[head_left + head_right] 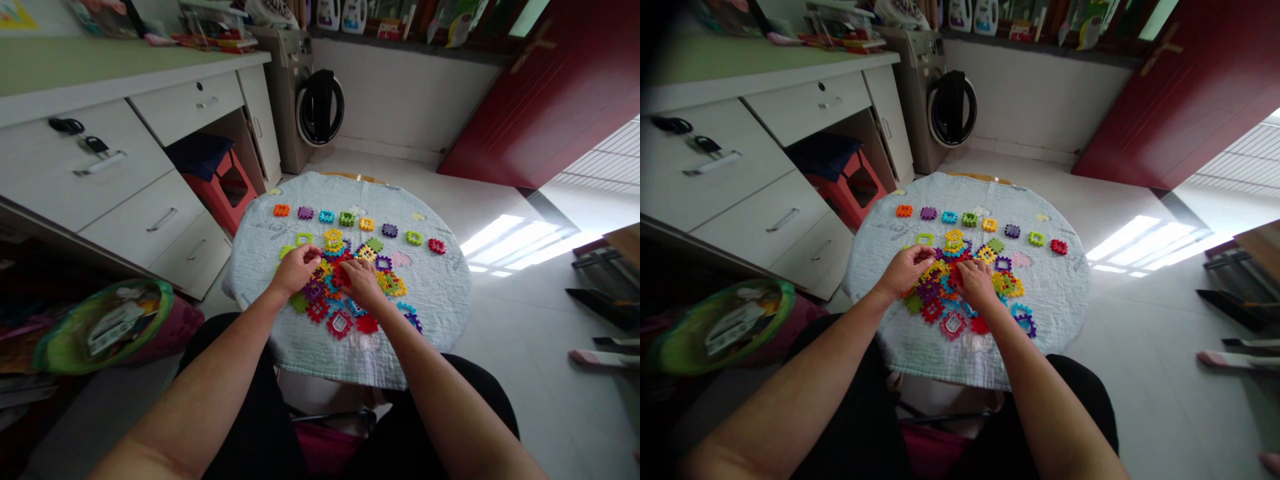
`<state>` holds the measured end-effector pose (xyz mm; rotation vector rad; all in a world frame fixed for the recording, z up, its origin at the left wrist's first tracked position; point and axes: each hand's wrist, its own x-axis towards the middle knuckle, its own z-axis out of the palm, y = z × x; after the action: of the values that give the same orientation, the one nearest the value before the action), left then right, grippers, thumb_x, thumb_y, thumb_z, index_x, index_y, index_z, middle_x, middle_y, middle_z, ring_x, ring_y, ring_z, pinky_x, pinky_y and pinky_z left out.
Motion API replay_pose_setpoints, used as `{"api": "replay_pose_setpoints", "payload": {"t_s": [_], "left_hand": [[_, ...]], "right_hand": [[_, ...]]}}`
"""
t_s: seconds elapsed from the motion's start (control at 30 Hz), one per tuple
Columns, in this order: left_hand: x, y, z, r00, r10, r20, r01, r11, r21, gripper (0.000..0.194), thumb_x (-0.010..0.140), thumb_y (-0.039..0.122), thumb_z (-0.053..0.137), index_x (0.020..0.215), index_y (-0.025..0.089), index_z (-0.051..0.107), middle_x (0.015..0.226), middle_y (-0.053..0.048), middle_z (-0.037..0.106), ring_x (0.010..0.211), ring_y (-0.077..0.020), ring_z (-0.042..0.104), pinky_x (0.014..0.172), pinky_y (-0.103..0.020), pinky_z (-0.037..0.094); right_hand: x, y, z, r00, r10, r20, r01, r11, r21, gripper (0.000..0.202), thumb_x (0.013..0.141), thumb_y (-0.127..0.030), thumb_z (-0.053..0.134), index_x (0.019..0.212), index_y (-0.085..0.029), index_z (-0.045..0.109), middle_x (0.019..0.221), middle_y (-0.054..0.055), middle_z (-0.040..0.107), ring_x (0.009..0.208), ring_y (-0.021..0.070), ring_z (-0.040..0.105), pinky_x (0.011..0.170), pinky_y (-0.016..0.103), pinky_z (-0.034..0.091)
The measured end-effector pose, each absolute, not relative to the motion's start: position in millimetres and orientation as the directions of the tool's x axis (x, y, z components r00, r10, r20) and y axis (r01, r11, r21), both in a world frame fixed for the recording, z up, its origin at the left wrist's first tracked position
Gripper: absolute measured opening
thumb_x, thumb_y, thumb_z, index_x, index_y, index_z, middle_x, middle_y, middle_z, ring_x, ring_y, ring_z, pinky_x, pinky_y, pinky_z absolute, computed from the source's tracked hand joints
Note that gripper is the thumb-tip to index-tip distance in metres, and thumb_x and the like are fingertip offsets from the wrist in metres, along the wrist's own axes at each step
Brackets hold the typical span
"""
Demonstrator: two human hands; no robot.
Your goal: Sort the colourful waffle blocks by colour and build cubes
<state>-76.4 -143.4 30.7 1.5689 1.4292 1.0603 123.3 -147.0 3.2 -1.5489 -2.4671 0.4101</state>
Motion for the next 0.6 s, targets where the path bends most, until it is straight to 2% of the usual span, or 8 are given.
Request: {"api": "replay_pose_setpoints", "payload": {"t_s": [0.27, 0.43, 0.6], "left_hand": [[-65.4, -143.0, 18.4, 0.122, 0.993, 0.004, 0.419, -0.055, 0.906, 0.024, 0.071, 0.016, 0.061, 0.095, 0.016, 0.064, 0.092, -0.005, 0.069, 0.083, -0.0175, 0.065, 0.081, -0.033, 0.053], [-54.2, -146.7, 16.4, 0.207, 0.969, -0.136, 0.156, 0.104, 0.982, 0.029, 0.072, 0.021, 0.067, 0.1, 0.015, 0.063, 0.094, -0.007, 0.07, 0.085, -0.0184, 0.066, 0.078, -0.033, 0.053], [-42.2, -155.4, 25.0, 0.255, 0.926, -0.277, -0.06, 0.301, 0.952, 0.035, 0.07, 0.027, 0.074, 0.101, 0.015, 0.063, 0.082, -0.005, 0.072, 0.072, -0.0156, 0.066, 0.068, -0.029, 0.053]], "right_hand": [[124.1, -149.7, 7.2, -0.44, 0.888, 0.132, 0.791, 0.453, -0.411, 0.053, 0.076, -0.023, 0.061, 0.128, -0.022, 0.051, 0.126, 0.008, 0.055, 0.12, 0.0267, 0.038, 0.101, 0.043, 0.03], [122.2, -152.9, 19.5, -0.475, 0.851, 0.223, 0.72, 0.521, -0.458, 0.055, 0.079, -0.024, 0.061, 0.132, -0.021, 0.047, 0.127, 0.01, 0.054, 0.118, 0.0258, 0.042, 0.102, 0.042, 0.033], [122.6, -155.6, 21.7, -0.482, 0.84, 0.25, 0.697, 0.541, -0.471, 0.053, 0.079, -0.025, 0.064, 0.13, -0.023, 0.049, 0.126, 0.01, 0.054, 0.117, 0.0256, 0.045, 0.101, 0.043, 0.037]]}}
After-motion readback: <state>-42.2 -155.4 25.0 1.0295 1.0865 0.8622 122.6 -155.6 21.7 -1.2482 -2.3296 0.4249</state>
